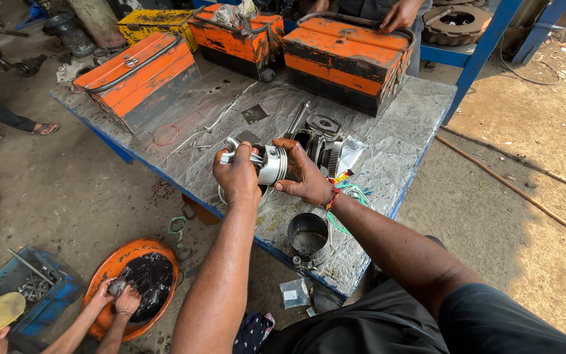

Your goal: The person uses a wrench to tighten bolts on a cylinder head, then places it on the workbench. They pick up a piston, dip it into a metal cup of oil, and install it into a cylinder block. The person rotates the piston to check fit and continues handling the assembly.

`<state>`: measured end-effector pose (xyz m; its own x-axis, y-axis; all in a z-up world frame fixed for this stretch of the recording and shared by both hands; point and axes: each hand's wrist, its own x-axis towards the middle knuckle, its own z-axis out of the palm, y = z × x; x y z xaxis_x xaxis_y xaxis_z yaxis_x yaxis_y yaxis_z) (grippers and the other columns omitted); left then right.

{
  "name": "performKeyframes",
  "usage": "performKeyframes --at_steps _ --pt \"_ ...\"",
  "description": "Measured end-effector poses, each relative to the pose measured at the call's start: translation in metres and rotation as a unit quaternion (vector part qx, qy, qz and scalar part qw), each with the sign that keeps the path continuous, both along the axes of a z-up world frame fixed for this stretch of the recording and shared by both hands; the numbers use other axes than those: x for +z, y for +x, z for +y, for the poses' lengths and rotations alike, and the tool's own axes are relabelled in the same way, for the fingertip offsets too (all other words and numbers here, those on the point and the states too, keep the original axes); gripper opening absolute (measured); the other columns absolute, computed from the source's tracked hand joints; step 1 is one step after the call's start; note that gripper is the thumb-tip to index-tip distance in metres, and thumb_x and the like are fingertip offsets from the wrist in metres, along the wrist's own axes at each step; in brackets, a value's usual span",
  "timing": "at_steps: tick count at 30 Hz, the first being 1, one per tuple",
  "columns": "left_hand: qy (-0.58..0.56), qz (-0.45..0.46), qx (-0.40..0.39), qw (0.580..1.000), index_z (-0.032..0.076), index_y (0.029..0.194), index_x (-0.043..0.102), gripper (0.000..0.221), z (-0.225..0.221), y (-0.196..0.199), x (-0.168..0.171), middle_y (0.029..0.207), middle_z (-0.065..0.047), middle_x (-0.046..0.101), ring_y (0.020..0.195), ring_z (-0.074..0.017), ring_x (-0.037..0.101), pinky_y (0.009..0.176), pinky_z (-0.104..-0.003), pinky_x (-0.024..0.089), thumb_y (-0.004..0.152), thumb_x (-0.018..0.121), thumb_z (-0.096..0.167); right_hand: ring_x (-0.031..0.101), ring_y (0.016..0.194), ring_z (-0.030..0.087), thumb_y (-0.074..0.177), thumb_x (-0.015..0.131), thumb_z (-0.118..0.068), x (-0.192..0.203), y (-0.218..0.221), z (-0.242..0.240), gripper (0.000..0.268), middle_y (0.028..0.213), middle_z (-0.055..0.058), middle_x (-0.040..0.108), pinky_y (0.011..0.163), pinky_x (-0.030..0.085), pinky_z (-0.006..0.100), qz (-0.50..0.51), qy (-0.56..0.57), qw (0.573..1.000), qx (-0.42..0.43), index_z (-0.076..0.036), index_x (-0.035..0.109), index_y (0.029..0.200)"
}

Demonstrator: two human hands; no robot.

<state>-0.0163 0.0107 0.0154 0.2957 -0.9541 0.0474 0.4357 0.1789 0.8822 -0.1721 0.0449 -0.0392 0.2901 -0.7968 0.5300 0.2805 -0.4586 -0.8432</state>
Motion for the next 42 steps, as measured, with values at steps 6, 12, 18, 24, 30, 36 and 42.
performKeyframes --at_steps 6,12,18,24,30,36,42 --pt "0.022 -0.029 -0.003 0.999 -0.002 0.113 0.054 0.03 0.003 -0.001 0.004 0.091 -0.013 0.068 0.078 -0.017 0.073 0.065 -0.033 0.065 0.088 0.067 0.006 0.032 0.153 0.03 0.084 0.087 -0.031 0.002 -0.002 0.0 0.107 0.158 0.013 0.032 0.127 0.031 0.045 0.114 -0.087 0.986 -0.09 -0.01 0.016 0.161" --pt "0.02 -0.031 -0.013 0.999 -0.002 0.115 0.054 0.031 0.002 -0.003 0.002 0.091 -0.014 0.069 0.079 -0.017 0.074 0.066 -0.033 0.065 0.088 0.067 0.007 0.042 0.148 0.032 0.083 0.08 -0.043 0.002 -0.002 0.001 0.104 0.15 0.017 0.038 0.126 0.035 0.046 0.193 -0.133 0.952 -0.199 -0.009 0.021 0.161" --pt "0.016 -0.006 -0.006 1.0 -0.003 0.109 0.056 0.027 -0.003 -0.007 -0.004 0.089 -0.013 0.069 0.074 -0.0184 0.073 0.064 -0.034 0.063 0.086 0.069 0.006 0.045 0.144 0.035 0.08 0.082 -0.038 0.004 0.0 0.005 0.104 0.149 0.019 0.038 0.124 0.037 0.047 0.199 -0.178 0.933 -0.242 -0.008 0.024 0.16" --pt "0.015 0.022 -0.013 1.0 0.0 0.099 0.057 0.02 -0.005 -0.008 -0.004 0.087 -0.012 0.069 0.071 -0.0186 0.073 0.063 -0.035 0.064 0.084 0.069 0.005 0.045 0.138 0.04 0.07 0.078 -0.023 0.008 -0.001 0.009 0.104 0.144 0.022 0.04 0.121 0.039 0.049 0.236 -0.223 0.895 -0.307 -0.007 0.026 0.159" --pt "0.043 0.018 -0.005 0.999 0.001 0.098 0.057 0.019 -0.005 -0.008 -0.003 0.086 -0.012 0.069 0.071 -0.0184 0.073 0.063 -0.035 0.065 0.084 0.07 0.007 0.045 0.142 0.04 0.074 0.081 -0.028 0.005 -0.003 0.008 0.107 0.148 0.022 0.04 0.123 0.038 0.049 0.238 -0.218 0.903 -0.285 -0.008 0.024 0.162" --pt "0.063 0.007 -0.012 0.998 0.001 0.099 0.058 0.019 -0.004 -0.003 -0.007 0.089 -0.012 0.069 0.075 -0.0181 0.074 0.065 -0.035 0.066 0.085 0.069 0.008 0.037 0.152 0.035 0.079 0.087 -0.052 0.0 -0.007 0.01 0.12 0.161 0.019 0.031 0.125 0.036 0.049 0.192 -0.128 0.952 -0.2 -0.008 0.017 0.165" --pt "0.062 0.047 -0.024 0.997 -0.001 0.102 0.06 0.022 -0.01 0.001 -0.017 0.091 -0.012 0.068 0.078 -0.0193 0.073 0.066 -0.037 0.064 0.085 0.072 0.008 0.043 0.15 0.03 0.086 0.088 -0.037 -0.007 -0.008 0.01 0.1 0.158 0.014 0.04 0.126 0.04 0.049 0.108 -0.089 0.983 -0.122 -0.008 0.028 0.161"
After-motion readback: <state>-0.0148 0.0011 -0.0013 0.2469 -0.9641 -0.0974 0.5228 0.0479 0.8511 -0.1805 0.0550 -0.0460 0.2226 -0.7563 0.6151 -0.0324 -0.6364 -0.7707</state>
